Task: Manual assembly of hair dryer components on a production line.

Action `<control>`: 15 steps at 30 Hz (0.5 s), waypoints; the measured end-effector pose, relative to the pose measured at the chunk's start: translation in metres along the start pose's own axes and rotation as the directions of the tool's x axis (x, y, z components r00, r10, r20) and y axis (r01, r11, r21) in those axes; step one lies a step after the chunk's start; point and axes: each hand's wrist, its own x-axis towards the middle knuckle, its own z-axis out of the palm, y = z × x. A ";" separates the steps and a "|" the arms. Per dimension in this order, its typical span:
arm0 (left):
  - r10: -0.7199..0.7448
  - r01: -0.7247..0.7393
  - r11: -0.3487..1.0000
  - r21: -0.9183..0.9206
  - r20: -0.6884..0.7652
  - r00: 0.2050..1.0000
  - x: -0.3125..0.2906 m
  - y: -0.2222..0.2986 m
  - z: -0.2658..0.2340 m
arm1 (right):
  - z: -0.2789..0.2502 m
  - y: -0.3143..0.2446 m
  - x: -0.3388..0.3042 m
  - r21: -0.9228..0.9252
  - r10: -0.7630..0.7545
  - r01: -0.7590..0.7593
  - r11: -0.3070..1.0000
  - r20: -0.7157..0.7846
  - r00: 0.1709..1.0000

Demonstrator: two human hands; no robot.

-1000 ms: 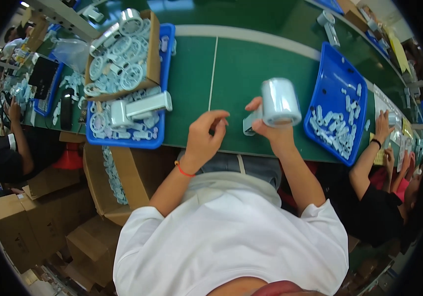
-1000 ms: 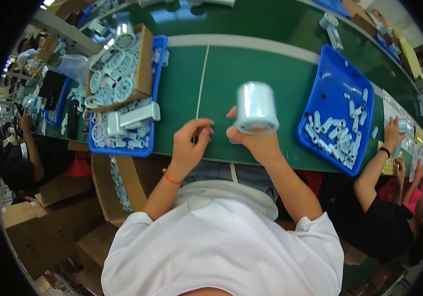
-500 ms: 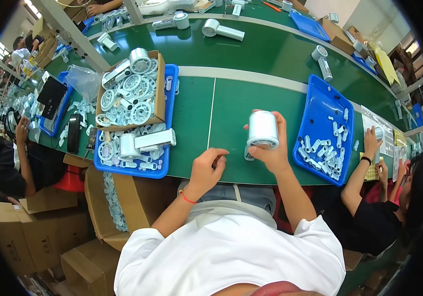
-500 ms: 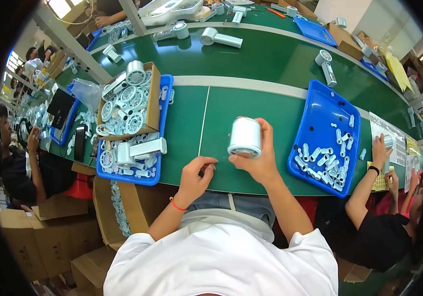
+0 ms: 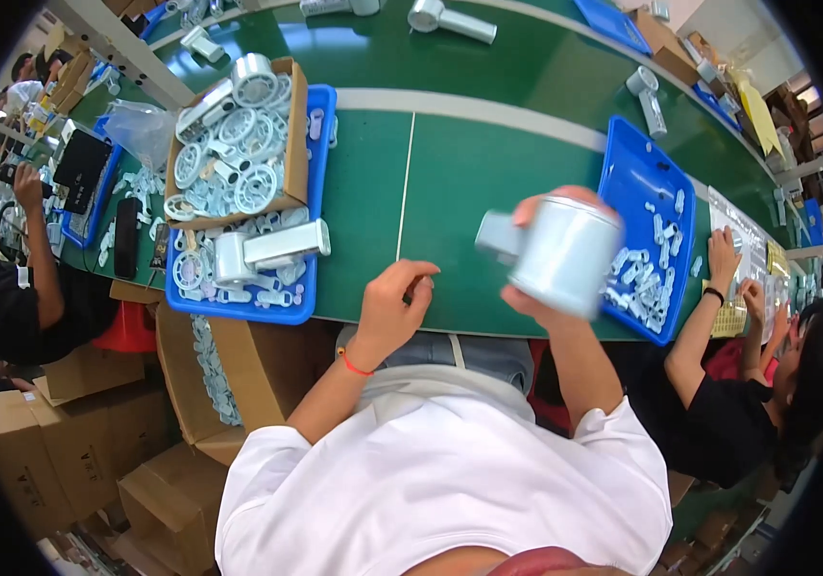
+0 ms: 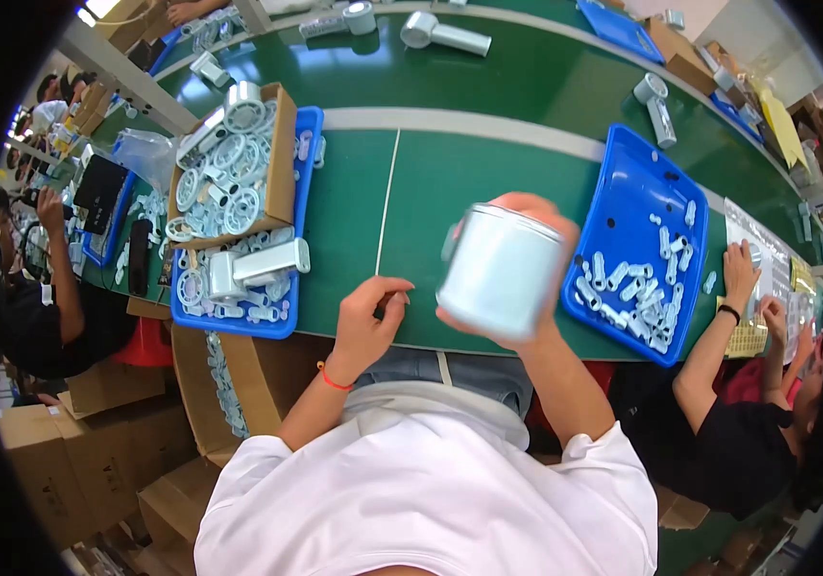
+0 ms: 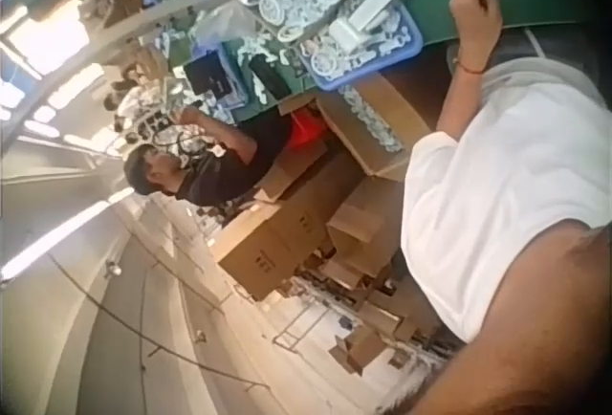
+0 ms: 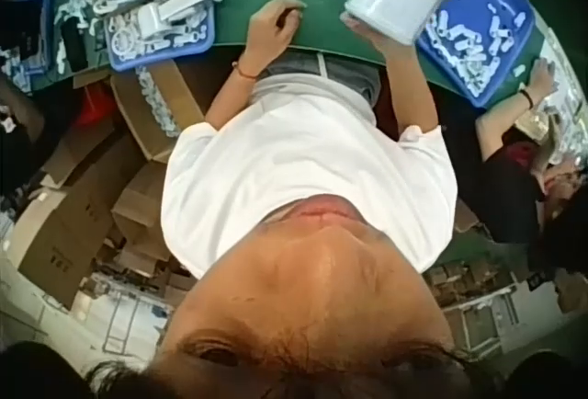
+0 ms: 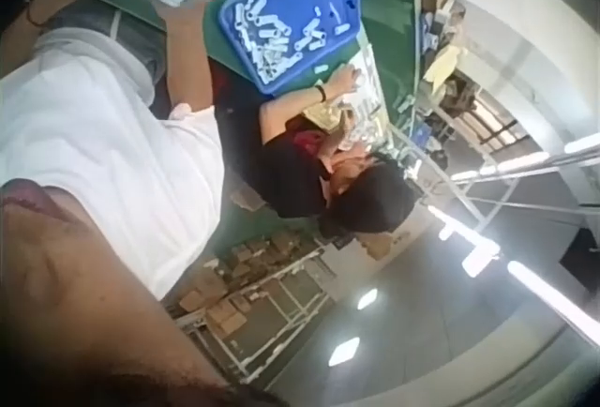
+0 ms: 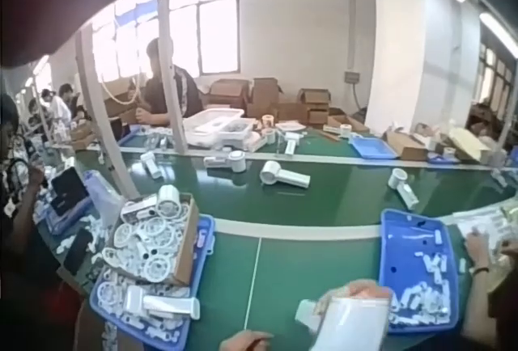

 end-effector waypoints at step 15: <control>0.154 -0.156 0.985 -0.075 -0.040 0.987 0.017 0.025 0.011 | 0.021 0.009 -0.006 0.580 0.734 -0.637 0.508 0.095 0.672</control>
